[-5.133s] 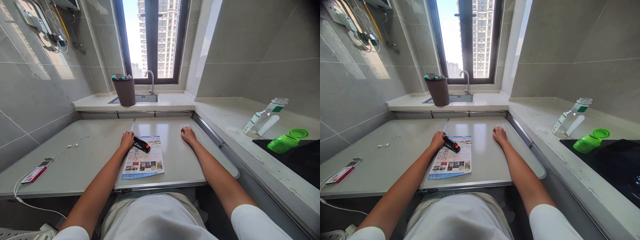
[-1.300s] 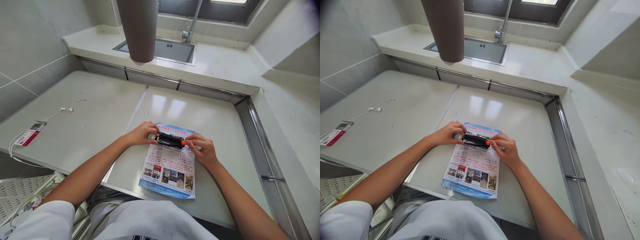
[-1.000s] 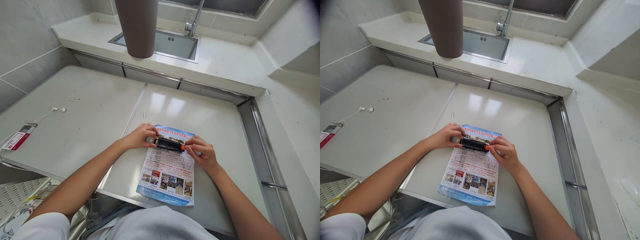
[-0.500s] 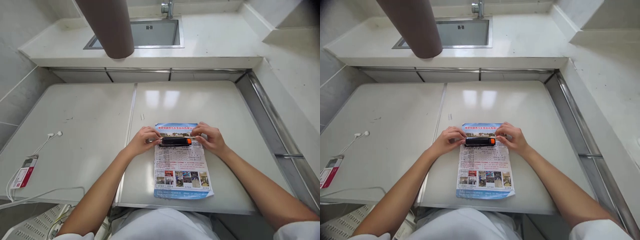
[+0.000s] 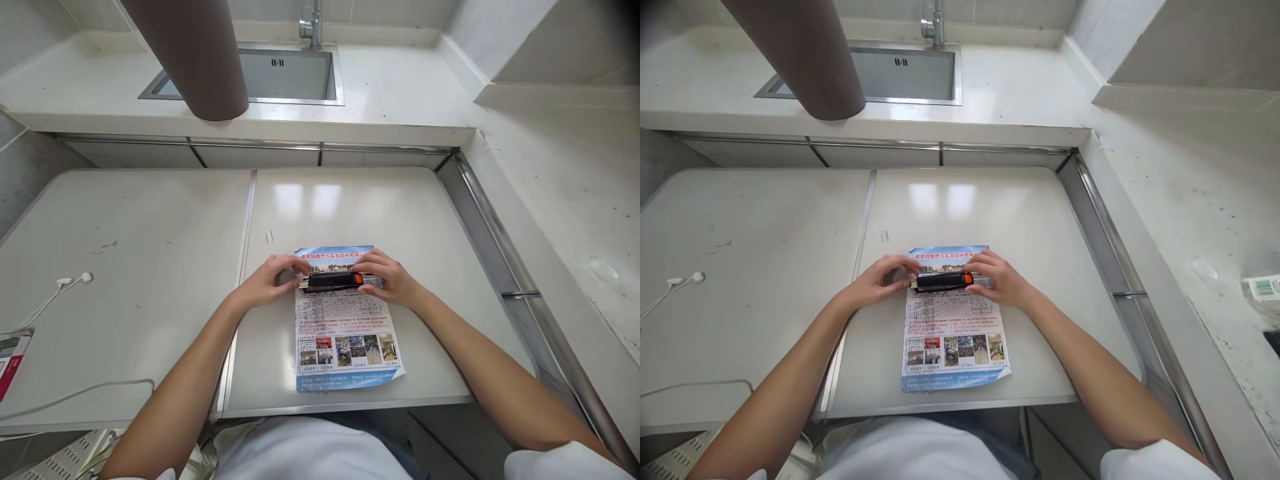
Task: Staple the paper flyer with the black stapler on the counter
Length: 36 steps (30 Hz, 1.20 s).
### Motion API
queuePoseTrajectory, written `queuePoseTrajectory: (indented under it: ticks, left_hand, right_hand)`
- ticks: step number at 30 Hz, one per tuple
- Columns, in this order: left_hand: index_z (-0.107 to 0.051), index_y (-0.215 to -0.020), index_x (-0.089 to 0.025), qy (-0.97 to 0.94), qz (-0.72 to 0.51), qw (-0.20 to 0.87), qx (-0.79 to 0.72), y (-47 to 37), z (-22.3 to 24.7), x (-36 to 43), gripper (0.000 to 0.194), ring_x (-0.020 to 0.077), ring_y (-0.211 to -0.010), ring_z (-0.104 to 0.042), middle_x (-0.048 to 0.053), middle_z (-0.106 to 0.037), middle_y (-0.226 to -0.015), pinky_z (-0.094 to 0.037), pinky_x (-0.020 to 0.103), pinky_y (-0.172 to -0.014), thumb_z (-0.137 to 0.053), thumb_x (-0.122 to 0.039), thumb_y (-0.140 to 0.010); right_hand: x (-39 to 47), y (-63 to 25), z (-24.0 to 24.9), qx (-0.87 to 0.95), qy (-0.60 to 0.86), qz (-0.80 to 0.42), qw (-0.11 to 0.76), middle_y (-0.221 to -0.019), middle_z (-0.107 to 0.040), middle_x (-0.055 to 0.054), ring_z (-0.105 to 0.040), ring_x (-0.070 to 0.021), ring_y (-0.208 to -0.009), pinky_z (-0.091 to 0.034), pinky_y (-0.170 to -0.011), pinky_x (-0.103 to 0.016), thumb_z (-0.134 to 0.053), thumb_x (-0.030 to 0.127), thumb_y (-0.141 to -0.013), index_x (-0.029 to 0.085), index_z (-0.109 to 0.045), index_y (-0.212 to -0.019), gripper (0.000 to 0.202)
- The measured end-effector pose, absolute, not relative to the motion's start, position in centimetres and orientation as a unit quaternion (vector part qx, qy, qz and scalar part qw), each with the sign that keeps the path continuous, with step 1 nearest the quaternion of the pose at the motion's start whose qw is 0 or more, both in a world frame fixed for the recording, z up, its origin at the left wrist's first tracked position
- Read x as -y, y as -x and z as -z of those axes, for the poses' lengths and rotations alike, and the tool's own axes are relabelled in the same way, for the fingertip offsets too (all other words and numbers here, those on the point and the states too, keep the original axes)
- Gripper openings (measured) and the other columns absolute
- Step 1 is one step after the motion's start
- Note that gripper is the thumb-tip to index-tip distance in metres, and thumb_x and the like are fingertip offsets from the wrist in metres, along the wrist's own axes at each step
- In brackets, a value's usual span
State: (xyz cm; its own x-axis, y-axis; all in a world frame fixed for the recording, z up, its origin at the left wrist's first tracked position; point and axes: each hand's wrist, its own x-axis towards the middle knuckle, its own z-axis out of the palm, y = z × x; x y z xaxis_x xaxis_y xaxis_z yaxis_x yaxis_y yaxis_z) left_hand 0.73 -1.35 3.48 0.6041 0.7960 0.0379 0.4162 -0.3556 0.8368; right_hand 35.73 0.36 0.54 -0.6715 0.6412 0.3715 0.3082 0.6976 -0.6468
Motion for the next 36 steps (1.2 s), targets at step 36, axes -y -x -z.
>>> queuePoseTrajectory:
  ticks: [36]
  left_hand:
    - [-0.077,-0.103,-0.021,-0.726,-0.332,0.407,-0.444,0.0,-1.8,0.4,0.03,0.0239,-0.102,-0.067,0.007,-0.075,-0.105,-0.052,0.038,-0.096,-0.051,-0.035,-0.101]
  right_hand:
    - [-0.3,-32.9,-3.5,0.91,0.328,-0.203,0.149,-0.115,-0.065,-0.009,-0.062,-0.0261,-0.1,-0.055,-0.083,-0.038,-0.085,0.038,-0.083,0.023,-0.07,-0.108,0.033]
